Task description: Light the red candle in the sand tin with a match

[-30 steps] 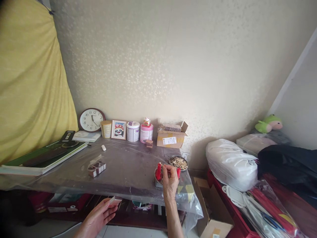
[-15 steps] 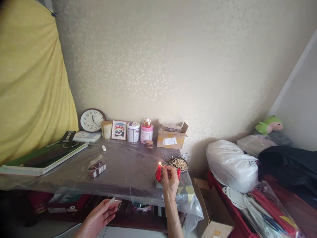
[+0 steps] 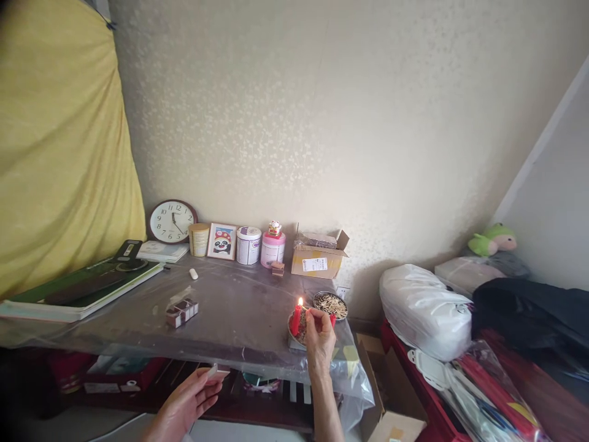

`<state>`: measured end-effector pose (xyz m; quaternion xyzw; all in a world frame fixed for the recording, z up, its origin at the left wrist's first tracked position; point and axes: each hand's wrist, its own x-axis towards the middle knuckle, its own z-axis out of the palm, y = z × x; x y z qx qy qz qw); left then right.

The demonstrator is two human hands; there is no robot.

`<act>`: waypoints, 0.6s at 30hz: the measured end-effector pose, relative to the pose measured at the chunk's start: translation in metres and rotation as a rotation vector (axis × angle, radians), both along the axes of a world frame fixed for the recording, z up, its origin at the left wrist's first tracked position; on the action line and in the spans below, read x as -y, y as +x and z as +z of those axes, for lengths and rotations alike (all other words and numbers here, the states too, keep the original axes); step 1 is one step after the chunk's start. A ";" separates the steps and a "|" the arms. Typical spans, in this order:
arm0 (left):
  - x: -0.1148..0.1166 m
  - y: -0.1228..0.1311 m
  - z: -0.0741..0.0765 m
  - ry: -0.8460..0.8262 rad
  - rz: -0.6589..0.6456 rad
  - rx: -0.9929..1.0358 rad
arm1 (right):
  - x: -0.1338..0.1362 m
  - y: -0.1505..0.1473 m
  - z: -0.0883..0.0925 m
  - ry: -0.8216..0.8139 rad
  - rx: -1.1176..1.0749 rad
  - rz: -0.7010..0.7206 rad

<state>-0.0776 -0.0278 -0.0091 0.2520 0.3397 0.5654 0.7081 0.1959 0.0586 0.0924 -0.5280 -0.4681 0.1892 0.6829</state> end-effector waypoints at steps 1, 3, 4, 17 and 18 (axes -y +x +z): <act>0.001 0.001 0.001 0.008 -0.005 0.000 | 0.001 0.000 0.002 0.003 -0.001 -0.002; 0.003 0.005 0.003 0.017 -0.018 0.010 | 0.004 0.000 0.007 0.010 0.001 -0.006; 0.004 0.007 0.004 0.018 -0.025 0.021 | 0.006 -0.001 0.011 0.015 0.003 -0.006; 0.009 0.018 0.008 -0.090 -0.183 0.137 | 0.010 0.027 0.131 0.078 0.059 0.057; 0.007 0.014 0.006 -0.083 -0.195 0.134 | 0.003 0.037 0.135 0.057 0.076 0.038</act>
